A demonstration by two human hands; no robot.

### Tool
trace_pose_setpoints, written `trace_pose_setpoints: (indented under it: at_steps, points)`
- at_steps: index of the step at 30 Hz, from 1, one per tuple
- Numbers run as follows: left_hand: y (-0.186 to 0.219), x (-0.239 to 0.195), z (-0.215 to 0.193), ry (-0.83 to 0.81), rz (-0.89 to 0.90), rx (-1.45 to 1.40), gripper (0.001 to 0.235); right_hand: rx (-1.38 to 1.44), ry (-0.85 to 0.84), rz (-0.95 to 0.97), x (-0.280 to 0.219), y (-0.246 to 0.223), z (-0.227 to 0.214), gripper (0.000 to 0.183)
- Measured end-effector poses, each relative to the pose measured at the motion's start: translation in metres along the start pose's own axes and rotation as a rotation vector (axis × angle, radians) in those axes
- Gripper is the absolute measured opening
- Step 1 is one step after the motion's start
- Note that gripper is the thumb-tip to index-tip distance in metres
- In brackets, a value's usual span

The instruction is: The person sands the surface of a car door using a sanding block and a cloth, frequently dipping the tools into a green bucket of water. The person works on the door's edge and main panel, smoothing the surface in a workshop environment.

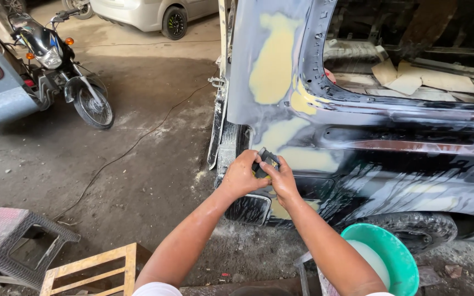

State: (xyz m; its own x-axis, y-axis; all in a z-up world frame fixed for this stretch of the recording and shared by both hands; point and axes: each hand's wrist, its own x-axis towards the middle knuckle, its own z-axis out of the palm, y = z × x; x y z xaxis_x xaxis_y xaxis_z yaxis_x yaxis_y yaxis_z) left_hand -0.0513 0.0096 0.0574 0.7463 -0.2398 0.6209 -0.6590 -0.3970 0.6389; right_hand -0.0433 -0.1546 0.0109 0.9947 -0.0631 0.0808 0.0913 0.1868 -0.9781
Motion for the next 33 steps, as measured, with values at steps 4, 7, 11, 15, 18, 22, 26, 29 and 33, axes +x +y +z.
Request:
trace_pose_setpoints:
  at_steps: [4,7,11,15,18,22,26,29,33]
  points:
    - [-0.011,-0.002,0.008,0.015,-0.091,0.045,0.043,-0.106,0.003,0.029,-0.007,-0.010,0.007,0.024]
    - [-0.007,-0.002,0.004,-0.005,-0.088,0.004,0.041,-0.126,-0.015,0.014,-0.009,-0.018,0.007,0.026]
    - [-0.020,0.001,0.008,-0.033,-0.062,-0.065,0.040,-0.062,-0.046,0.016,-0.011,-0.021,0.002,0.029]
    - [-0.037,0.004,0.019,-0.009,-0.228,-0.313,0.044,0.236,-0.033,0.172,-0.003,-0.017,-0.008,0.033]
    - [-0.052,0.008,0.021,0.103,-0.281,-0.423,0.039,0.325,0.032,0.184,0.017,-0.010,-0.022,0.032]
    - [-0.055,0.012,0.010,0.281,-0.217,-0.467,0.037,-0.022,0.024,-0.472,0.068,-0.009,-0.034,0.046]
    - [-0.048,0.015,0.000,0.371,-0.181,-0.411,0.038,-0.818,0.203,-1.064,0.049,-0.132,0.020,0.047]
    - [-0.048,0.013,-0.005,0.375,-0.164,-0.465,0.039,-1.142,0.082,-1.352,0.083,-0.148,0.022,0.048]
    - [-0.042,0.007,-0.026,0.351,-0.097,-0.215,0.042,-1.487,0.036,-1.606,0.126,-0.182,0.022,0.046]
